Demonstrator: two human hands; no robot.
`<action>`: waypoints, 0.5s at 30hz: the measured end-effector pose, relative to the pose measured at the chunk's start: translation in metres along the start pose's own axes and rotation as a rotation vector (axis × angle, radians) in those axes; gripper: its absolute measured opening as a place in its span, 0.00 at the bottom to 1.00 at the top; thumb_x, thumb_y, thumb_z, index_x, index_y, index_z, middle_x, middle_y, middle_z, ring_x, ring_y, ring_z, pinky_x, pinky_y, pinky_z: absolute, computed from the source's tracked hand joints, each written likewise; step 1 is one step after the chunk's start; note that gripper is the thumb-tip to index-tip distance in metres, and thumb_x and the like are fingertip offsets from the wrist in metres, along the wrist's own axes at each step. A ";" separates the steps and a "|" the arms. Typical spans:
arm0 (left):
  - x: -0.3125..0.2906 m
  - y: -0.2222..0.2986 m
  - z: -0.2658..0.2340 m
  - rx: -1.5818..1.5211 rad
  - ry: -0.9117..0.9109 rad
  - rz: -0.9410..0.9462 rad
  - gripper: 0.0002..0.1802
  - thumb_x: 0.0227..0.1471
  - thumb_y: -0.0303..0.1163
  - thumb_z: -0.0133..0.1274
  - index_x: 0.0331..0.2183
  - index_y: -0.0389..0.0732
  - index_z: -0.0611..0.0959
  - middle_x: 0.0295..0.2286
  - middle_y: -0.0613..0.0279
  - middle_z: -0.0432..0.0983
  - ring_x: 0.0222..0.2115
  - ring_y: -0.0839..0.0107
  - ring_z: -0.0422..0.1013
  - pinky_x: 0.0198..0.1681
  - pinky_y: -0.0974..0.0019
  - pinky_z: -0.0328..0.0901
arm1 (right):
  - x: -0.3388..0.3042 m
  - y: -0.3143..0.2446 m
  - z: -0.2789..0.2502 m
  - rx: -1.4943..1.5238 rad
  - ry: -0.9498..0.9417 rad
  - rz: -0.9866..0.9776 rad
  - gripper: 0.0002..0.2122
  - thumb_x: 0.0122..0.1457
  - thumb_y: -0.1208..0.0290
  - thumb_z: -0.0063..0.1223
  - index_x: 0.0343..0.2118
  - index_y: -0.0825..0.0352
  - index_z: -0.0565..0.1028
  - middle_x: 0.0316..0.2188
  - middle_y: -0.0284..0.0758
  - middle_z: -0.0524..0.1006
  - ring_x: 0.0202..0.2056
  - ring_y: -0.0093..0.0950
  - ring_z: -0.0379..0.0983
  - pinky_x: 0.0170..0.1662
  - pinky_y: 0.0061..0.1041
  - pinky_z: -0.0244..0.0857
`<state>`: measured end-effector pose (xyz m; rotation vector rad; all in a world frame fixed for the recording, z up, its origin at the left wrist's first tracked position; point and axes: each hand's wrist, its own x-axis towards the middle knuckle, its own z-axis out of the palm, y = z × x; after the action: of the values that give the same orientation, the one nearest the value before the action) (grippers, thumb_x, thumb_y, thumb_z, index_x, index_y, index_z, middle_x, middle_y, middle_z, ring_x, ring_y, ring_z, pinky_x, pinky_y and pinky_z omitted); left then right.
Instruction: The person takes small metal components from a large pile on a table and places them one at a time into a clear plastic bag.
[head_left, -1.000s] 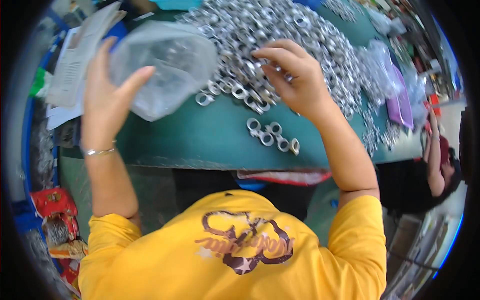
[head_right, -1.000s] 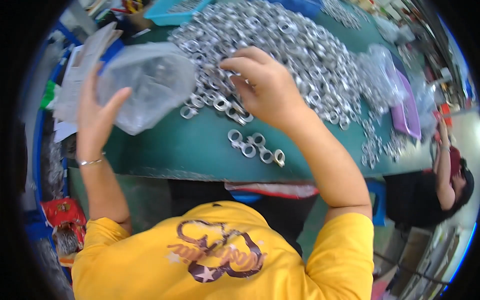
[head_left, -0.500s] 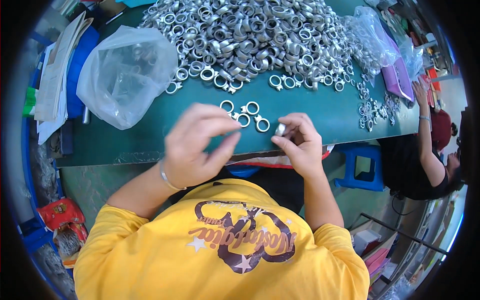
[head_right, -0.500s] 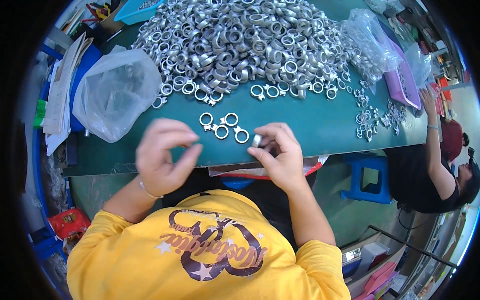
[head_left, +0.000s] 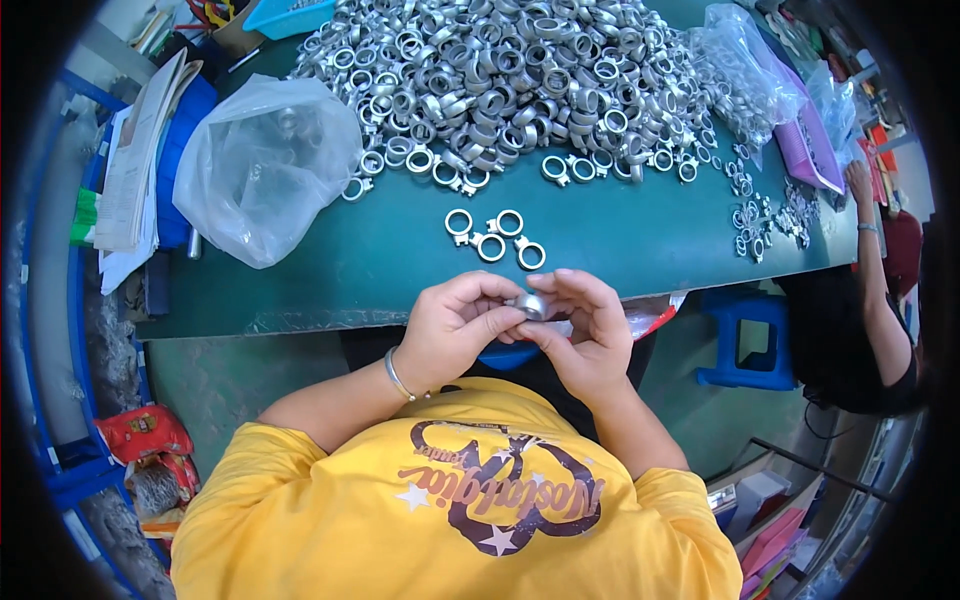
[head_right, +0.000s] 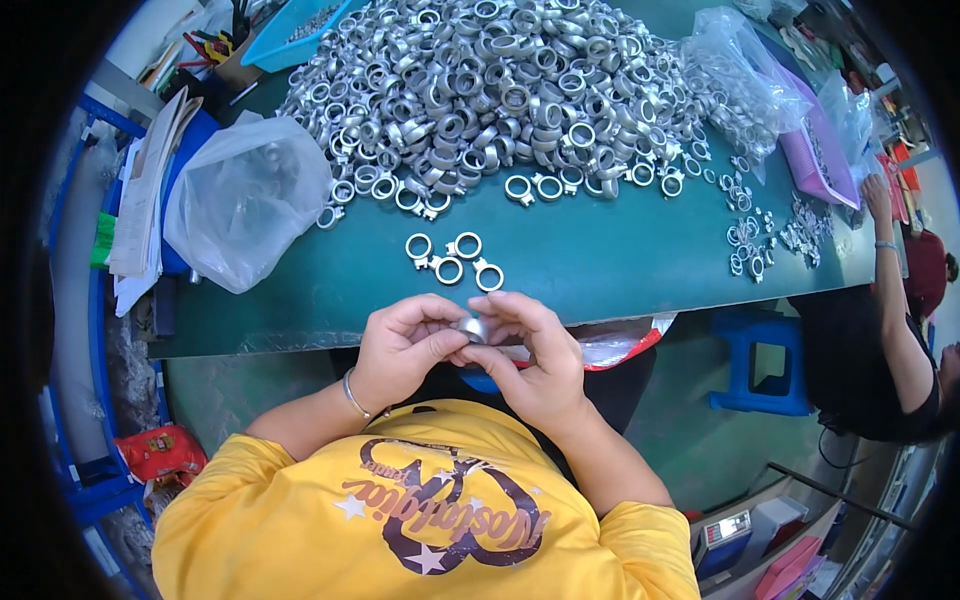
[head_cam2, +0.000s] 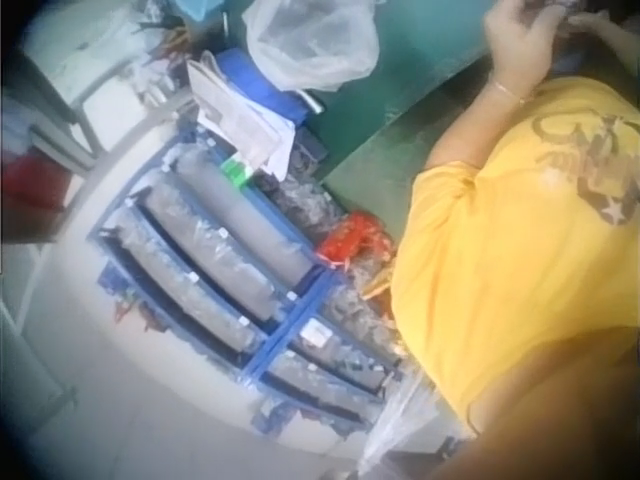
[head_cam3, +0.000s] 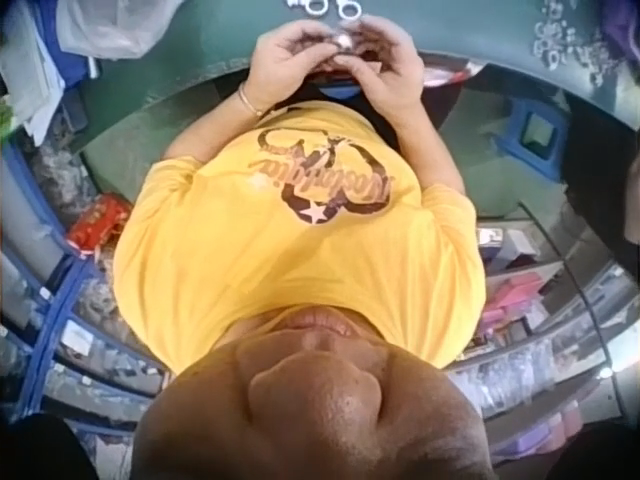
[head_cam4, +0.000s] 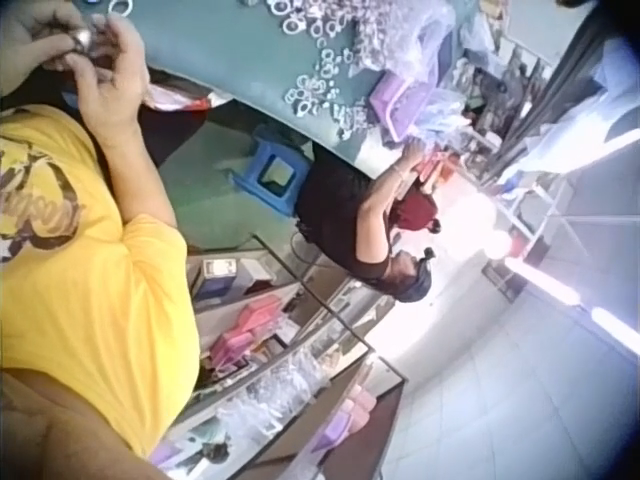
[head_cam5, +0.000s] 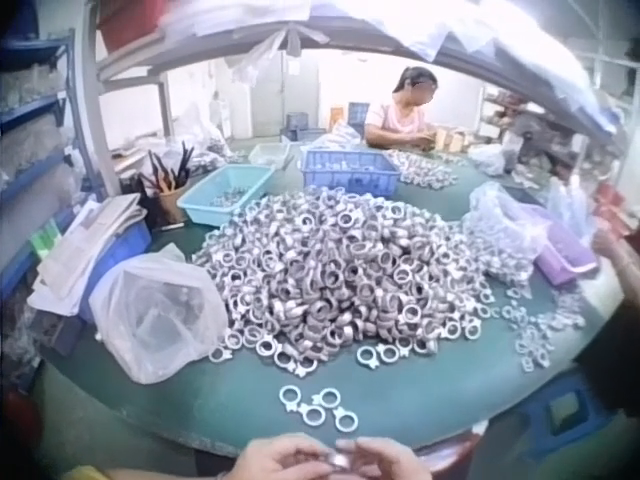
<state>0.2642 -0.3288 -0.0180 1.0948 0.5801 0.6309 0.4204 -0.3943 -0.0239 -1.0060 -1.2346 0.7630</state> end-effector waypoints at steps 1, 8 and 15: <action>-0.001 0.001 0.002 0.020 0.039 0.045 0.08 0.48 0.18 0.50 0.35 0.30 0.75 0.32 0.58 0.72 0.30 0.75 0.71 0.33 0.76 0.68 | 0.001 -0.001 0.000 -0.053 -0.001 0.016 0.21 0.44 0.86 0.56 0.43 0.71 0.66 0.38 0.42 0.73 0.36 0.25 0.72 0.35 0.19 0.68; -0.001 -0.001 0.000 0.323 0.020 0.315 0.11 0.44 0.16 0.52 0.35 0.31 0.75 0.33 0.57 0.71 0.34 0.72 0.72 0.37 0.72 0.69 | -0.006 0.000 -0.009 -0.091 -0.020 0.066 0.09 0.43 0.82 0.58 0.29 0.71 0.74 0.33 0.41 0.74 0.33 0.29 0.72 0.36 0.22 0.68; 0.002 -0.012 -0.002 -0.051 -0.015 0.201 0.16 0.43 0.14 0.52 0.38 0.31 0.72 0.37 0.52 0.70 0.37 0.69 0.71 0.42 0.68 0.68 | -0.008 0.000 -0.003 -0.080 0.024 0.048 0.11 0.42 0.85 0.59 0.30 0.71 0.72 0.35 0.41 0.72 0.34 0.29 0.73 0.39 0.23 0.67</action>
<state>0.2666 -0.3303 -0.0303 1.1175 0.4411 0.8070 0.4223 -0.4020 -0.0267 -1.1109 -1.2317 0.7417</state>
